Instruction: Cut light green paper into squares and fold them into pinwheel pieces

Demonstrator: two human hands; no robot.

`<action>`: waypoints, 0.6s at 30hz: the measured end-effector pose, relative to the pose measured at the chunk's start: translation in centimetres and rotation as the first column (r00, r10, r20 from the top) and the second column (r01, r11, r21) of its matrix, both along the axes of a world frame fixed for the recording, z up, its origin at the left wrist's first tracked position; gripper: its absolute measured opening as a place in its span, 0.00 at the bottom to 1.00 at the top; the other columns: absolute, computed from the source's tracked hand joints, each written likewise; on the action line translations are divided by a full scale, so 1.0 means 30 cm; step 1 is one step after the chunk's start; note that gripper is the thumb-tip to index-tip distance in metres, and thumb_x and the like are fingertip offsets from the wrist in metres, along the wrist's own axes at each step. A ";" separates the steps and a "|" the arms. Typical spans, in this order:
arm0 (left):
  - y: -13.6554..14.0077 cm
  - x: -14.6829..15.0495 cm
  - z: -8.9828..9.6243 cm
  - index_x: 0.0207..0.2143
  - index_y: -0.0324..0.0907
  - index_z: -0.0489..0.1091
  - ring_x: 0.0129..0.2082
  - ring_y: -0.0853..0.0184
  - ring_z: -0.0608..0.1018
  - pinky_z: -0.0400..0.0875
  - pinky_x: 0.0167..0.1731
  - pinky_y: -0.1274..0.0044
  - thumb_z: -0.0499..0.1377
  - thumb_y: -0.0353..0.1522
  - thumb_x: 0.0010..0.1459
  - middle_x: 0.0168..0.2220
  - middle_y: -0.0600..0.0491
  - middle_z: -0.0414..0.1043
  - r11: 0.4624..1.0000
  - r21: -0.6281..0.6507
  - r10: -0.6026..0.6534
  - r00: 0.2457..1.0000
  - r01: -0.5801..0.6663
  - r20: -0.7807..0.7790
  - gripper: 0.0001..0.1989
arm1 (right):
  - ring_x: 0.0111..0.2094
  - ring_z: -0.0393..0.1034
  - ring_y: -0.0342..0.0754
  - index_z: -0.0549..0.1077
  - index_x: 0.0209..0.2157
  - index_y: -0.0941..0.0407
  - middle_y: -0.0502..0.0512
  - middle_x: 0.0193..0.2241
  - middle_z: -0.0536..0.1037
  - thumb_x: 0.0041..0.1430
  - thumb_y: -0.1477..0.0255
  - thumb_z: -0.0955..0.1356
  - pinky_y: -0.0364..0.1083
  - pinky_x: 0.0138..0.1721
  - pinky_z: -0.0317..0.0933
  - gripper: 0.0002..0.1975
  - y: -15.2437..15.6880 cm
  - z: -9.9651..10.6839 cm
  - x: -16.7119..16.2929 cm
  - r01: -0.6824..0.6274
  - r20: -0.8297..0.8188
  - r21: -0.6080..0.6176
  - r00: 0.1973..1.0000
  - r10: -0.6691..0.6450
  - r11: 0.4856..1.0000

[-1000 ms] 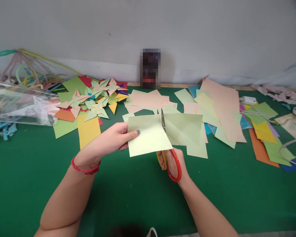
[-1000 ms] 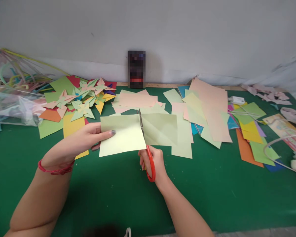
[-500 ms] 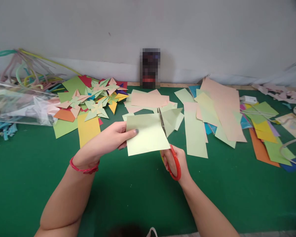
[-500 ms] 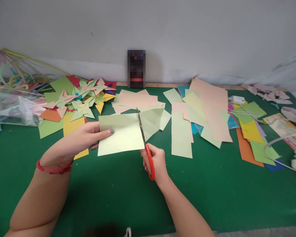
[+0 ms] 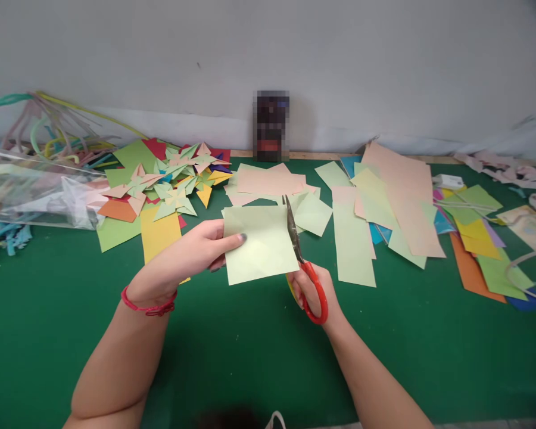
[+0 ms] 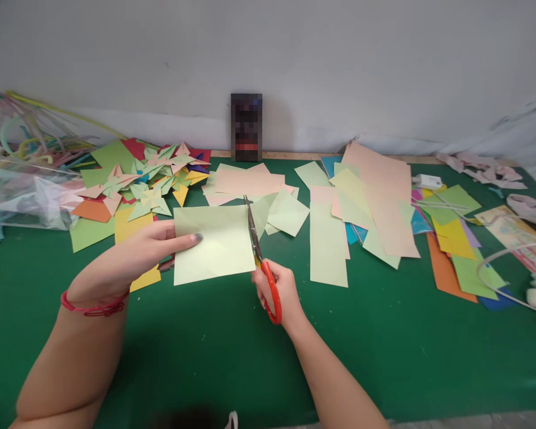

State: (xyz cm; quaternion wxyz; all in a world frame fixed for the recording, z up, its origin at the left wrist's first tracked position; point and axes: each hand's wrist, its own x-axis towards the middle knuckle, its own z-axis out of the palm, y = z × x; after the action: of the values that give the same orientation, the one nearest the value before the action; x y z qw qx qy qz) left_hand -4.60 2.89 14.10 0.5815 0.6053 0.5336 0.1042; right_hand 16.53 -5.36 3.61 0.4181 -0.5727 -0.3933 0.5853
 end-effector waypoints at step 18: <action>-0.004 -0.001 0.020 0.22 0.42 0.56 0.19 0.74 0.59 0.54 0.17 0.82 0.51 0.39 0.56 0.20 0.59 0.51 0.999 -0.001 -0.050 0.999 0.050 -0.017 0.14 | 0.11 0.55 0.38 0.62 0.29 0.54 0.42 0.13 0.62 0.49 0.52 0.65 0.39 0.11 0.52 0.19 0.013 -0.093 0.000 -0.135 -0.196 -0.026 0.972 0.128 0.990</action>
State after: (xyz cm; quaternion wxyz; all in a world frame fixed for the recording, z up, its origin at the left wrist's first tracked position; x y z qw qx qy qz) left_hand -4.62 2.77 14.69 0.5795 0.6190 0.5234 0.0842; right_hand 16.51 -4.97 0.81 0.4034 -0.4938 -0.3764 0.6722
